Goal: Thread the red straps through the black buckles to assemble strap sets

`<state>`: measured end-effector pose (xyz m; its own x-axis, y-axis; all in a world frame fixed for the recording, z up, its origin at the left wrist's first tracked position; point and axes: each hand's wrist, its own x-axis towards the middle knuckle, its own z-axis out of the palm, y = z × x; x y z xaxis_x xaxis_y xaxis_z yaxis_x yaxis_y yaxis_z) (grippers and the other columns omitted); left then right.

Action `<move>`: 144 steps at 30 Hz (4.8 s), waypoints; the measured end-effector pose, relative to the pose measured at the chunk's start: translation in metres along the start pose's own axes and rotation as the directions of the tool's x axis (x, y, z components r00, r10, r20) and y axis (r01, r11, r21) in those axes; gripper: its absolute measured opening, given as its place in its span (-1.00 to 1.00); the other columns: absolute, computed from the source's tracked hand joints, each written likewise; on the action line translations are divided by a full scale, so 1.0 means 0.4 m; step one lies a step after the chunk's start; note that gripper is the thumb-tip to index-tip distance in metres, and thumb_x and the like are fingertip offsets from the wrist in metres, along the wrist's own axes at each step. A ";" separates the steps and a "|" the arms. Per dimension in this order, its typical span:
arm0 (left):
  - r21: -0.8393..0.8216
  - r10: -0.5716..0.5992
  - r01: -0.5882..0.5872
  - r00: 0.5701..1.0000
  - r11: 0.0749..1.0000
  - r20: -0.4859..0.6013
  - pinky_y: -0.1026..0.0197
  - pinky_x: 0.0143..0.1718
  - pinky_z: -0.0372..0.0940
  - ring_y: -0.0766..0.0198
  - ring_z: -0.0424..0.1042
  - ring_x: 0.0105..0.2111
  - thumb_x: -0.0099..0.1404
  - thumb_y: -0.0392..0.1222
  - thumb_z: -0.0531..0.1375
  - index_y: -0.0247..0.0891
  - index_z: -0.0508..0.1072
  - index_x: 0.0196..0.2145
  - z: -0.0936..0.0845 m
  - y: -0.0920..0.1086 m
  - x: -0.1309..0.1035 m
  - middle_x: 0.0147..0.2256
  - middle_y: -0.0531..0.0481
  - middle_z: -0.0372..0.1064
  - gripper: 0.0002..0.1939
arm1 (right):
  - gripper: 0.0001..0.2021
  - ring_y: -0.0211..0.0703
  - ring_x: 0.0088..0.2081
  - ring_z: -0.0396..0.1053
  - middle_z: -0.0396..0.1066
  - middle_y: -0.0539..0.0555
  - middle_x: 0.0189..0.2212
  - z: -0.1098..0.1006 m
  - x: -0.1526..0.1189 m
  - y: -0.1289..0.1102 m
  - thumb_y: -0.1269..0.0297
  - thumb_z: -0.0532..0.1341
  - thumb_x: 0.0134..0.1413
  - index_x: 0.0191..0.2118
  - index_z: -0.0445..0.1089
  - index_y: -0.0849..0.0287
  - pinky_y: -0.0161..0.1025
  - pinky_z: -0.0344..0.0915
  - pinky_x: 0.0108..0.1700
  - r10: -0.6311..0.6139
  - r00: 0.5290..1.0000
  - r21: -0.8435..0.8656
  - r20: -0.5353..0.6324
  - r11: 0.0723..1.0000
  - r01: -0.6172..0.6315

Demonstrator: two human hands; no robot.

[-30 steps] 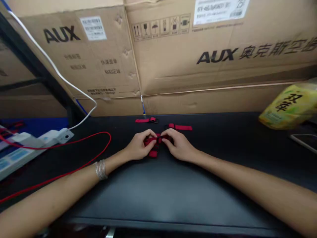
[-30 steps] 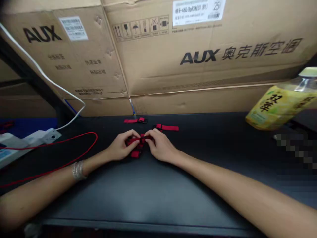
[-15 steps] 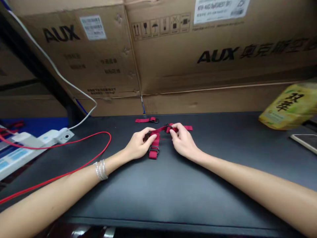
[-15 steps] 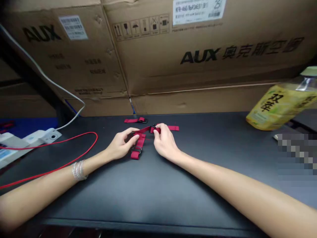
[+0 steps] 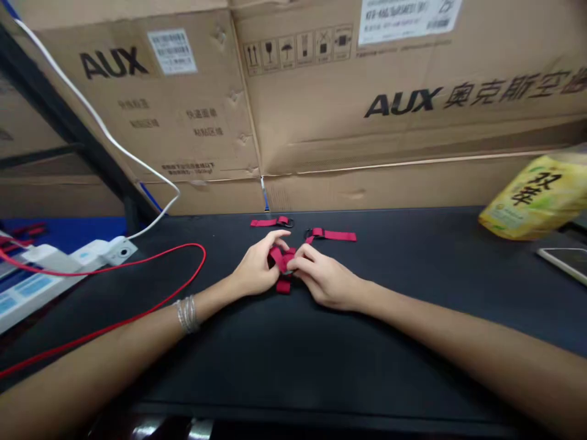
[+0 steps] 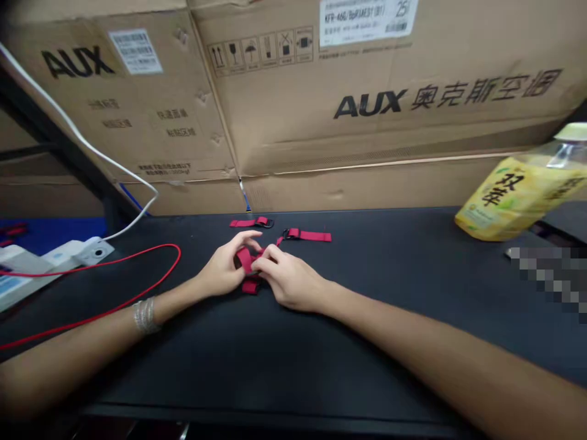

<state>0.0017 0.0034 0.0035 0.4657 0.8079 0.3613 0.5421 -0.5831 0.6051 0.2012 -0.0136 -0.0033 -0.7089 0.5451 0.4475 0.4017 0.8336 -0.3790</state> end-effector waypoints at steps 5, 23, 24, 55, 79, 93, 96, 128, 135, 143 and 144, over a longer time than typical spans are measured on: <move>-0.017 -0.041 0.040 0.999 0.999 -0.031 0.15 -0.07 0.24 0.26 0.38 -0.18 0.05 -0.46 0.03 -0.25 0.18 0.04 0.001 -0.011 0.001 -0.16 -0.05 0.37 -0.44 | -0.75 -0.21 -0.30 0.21 0.20 0.12 -0.21 -0.005 0.001 -0.001 0.51 -0.03 0.17 -0.11 0.29 0.15 -0.27 0.27 -0.21 -0.022 0.999 0.035 -0.022 0.999 0.023; -0.009 -0.013 0.013 1.000 1.000 0.005 0.33 -0.47 0.21 0.42 0.23 -0.52 0.19 -0.16 0.16 -0.21 0.16 0.05 0.005 0.012 0.001 -0.23 -0.01 0.34 -0.52 | -0.94 -0.24 -0.41 0.25 0.32 0.03 -0.39 0.010 0.008 0.019 0.34 0.08 0.18 -0.26 0.28 0.18 -0.30 0.20 -0.33 0.213 0.946 0.123 -0.246 0.975 -0.187; 0.009 0.011 -0.011 1.000 1.000 0.009 0.32 -0.46 0.22 0.42 0.22 -0.51 0.19 -0.16 0.16 -0.20 0.19 0.04 0.004 0.012 0.000 -0.22 -0.01 0.33 -0.55 | -0.94 -0.24 -0.41 0.25 0.32 0.03 -0.39 0.009 0.008 0.018 0.33 0.09 0.17 -0.27 0.28 0.18 -0.30 0.20 -0.33 0.206 0.948 0.110 -0.244 0.977 -0.184; 0.085 0.092 -0.099 0.992 0.991 0.083 0.31 -0.42 0.21 0.39 0.24 -0.47 0.24 -0.04 0.14 -0.26 0.33 -0.14 0.007 0.008 0.000 -0.30 0.00 0.36 -0.70 | -0.94 -0.19 -0.35 0.25 0.28 0.08 -0.31 0.003 0.004 0.009 0.33 -0.04 0.23 -0.21 0.12 0.16 -0.23 0.21 -0.24 0.191 0.980 0.137 -0.060 0.974 -0.182; 0.177 0.031 -0.032 0.999 0.984 0.008 0.31 -0.50 0.12 0.40 0.17 -0.57 0.18 -0.10 0.15 -0.25 0.26 -0.30 0.011 0.011 -0.009 -0.55 0.15 0.17 -0.81 | -0.89 -0.25 -0.37 0.27 0.34 0.03 -0.37 0.007 0.008 0.016 0.37 0.01 0.24 -0.25 0.25 0.18 -0.30 0.22 -0.28 0.178 0.978 0.093 -0.108 0.981 -0.169; 0.184 -0.051 0.076 0.989 0.980 -0.136 0.34 -0.55 0.12 0.43 0.19 -0.63 0.18 -0.11 0.15 -0.24 0.24 -0.39 0.015 0.010 -0.004 -0.59 0.16 0.21 -0.83 | -0.90 -0.18 -0.36 0.27 0.34 0.09 -0.39 0.014 0.006 0.005 0.37 0.04 0.19 -0.34 0.24 0.19 -0.26 0.21 -0.28 0.213 0.957 -0.116 -0.196 0.964 -0.239; 0.152 -0.048 0.067 0.991 0.986 -0.124 0.34 -0.55 0.13 0.44 0.19 -0.64 0.18 -0.11 0.14 -0.25 0.26 -0.36 0.014 0.010 -0.004 -0.56 0.14 0.27 -0.84 | -0.91 -0.21 -0.39 0.23 0.31 0.06 -0.43 0.012 0.006 0.001 0.37 0.05 0.16 -0.38 0.20 0.18 -0.28 0.19 -0.32 0.151 0.962 -0.084 -0.225 0.981 -0.174; -0.272 -0.324 0.270 0.929 0.924 -0.181 0.33 -0.62 0.19 0.43 0.29 -0.68 0.24 -0.05 0.06 -0.27 0.32 -0.37 0.009 -0.054 0.025 -0.48 0.05 0.38 -0.78 | -0.68 -0.27 -0.65 -0.03 -0.04 -0.10 -0.74 0.038 -0.027 -0.092 0.46 0.05 -0.13 -0.62 -0.19 0.09 -0.27 -0.01 -0.54 -0.333 0.928 0.030 -0.168 0.939 0.343; -0.116 -0.231 0.213 0.958 0.970 -0.171 0.29 -0.43 0.28 0.35 0.39 -0.47 0.20 -0.14 0.12 -0.28 0.37 -0.31 0.014 -0.040 0.019 -0.40 0.01 0.40 -0.84 | -0.70 -0.29 -0.58 0.04 0.03 -0.07 -0.65 0.021 -0.002 -0.033 0.43 0.08 0.05 -0.60 -0.04 0.11 -0.28 0.04 -0.48 -0.004 0.909 0.006 -0.417 1.000 0.007; 0.081 -0.111 0.124 0.983 0.989 -0.146 0.24 -0.38 0.26 0.28 0.35 -0.35 0.23 -0.09 0.12 -0.27 0.37 -0.24 0.008 -0.022 0.016 -0.28 -0.06 0.37 -0.78 | -0.77 -0.08 -0.20 0.32 0.28 0.19 -0.17 0.012 0.012 0.029 0.38 0.15 0.01 -0.15 0.27 0.21 -0.13 0.30 -0.15 0.343 0.864 0.018 -0.368 0.932 -0.362; 0.097 -0.091 0.105 0.986 0.990 -0.142 0.23 -0.37 0.26 0.27 0.35 -0.33 0.23 -0.09 0.12 -0.27 0.37 -0.23 0.007 -0.022 0.015 -0.27 -0.07 0.36 -0.78 | -0.71 -0.06 -0.16 0.32 0.25 0.22 -0.11 0.015 0.010 0.028 0.38 0.15 0.01 -0.09 0.27 0.21 -0.11 0.32 -0.13 0.335 0.874 0.016 -0.353 0.936 -0.352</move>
<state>0.0018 0.0133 -0.0015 0.3106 0.8613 0.4021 0.6535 -0.5007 0.5676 0.1993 -0.0026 -0.0106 -0.2800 0.7868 0.5500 0.6162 0.5866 -0.5256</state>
